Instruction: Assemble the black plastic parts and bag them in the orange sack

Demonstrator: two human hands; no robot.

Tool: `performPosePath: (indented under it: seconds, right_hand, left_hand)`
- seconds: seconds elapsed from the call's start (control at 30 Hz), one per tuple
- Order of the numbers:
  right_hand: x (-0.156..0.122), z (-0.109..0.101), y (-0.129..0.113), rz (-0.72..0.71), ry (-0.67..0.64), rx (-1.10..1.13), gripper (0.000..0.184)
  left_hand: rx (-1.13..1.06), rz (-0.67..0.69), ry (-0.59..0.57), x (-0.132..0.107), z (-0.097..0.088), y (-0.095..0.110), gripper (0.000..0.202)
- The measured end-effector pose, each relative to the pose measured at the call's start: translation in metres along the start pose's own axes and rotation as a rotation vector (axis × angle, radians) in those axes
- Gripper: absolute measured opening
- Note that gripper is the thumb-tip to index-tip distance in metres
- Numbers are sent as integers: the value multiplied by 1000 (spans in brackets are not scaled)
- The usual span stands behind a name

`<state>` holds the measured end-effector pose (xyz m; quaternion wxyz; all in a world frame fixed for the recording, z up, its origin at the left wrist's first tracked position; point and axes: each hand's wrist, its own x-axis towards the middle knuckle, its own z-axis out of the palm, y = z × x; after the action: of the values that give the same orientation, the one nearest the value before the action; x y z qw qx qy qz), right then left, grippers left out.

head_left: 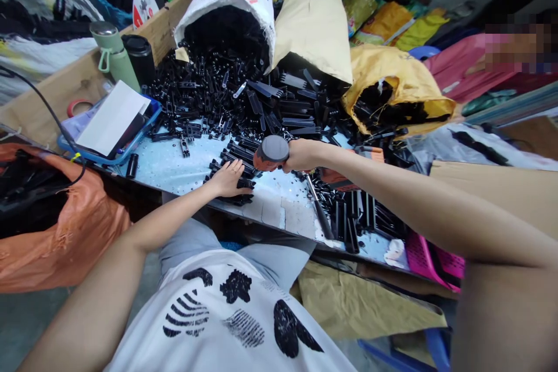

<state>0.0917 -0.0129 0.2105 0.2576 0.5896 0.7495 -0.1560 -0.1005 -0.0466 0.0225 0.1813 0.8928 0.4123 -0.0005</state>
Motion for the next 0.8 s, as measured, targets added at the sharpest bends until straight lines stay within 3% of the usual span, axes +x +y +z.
performPosePath:
  seconds: [0.2, 0.43, 0.67, 0.8]
  right_hand:
    - [-20, 5, -9, -19, -116, 63, 26]
    - [-12, 9, -27, -31, -182, 31, 23]
    - [-36, 9, -39, -62, -25, -126, 20]
    - [-51, 14, -42, -90, -76, -113, 24]
  left_hand:
    - [95, -90, 73, -32, 17, 22, 101]
    - [146, -99, 188, -34, 27, 28, 93]
    - [111, -63, 219, -38, 30, 26, 92]
    - [84, -51, 243, -38, 34, 25, 92]
